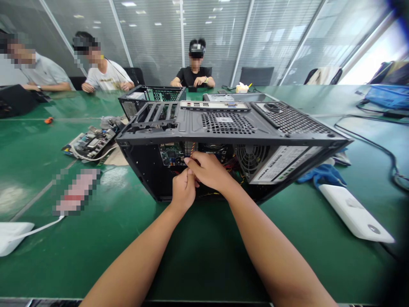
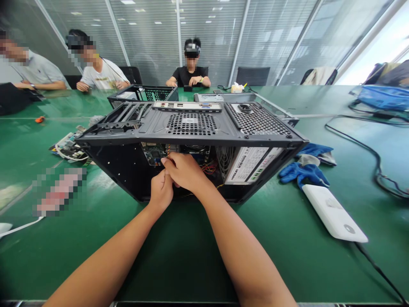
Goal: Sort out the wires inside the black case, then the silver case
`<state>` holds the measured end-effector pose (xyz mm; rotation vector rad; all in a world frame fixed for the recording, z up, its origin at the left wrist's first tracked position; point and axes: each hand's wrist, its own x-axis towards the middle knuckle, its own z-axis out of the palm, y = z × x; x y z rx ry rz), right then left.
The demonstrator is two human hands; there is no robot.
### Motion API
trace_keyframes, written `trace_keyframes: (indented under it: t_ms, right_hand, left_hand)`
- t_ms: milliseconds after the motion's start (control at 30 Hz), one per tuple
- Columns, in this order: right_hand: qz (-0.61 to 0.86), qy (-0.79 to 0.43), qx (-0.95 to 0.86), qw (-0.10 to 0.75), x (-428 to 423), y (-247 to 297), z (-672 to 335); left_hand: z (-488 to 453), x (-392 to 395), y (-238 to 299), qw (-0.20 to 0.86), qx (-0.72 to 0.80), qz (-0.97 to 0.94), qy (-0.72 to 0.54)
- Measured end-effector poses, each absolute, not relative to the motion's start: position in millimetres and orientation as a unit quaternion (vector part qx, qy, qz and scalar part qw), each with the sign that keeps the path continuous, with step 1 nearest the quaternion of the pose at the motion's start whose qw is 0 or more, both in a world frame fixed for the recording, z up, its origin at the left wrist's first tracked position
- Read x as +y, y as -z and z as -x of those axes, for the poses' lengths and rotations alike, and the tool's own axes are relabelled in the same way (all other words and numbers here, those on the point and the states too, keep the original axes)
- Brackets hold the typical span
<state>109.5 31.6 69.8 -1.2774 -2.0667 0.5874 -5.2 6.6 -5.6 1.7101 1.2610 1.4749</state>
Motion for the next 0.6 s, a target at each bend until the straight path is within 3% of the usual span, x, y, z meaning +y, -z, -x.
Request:
trace_keyframes:
  t_ms: [600]
  right_hand:
    - [0.472, -0.209, -0.787, 0.337, 29.7, -75.0, -111.4]
  left_hand:
    - [8.3, 1.4, 3.5, 0.232, 0.469, -0.596, -0.609]
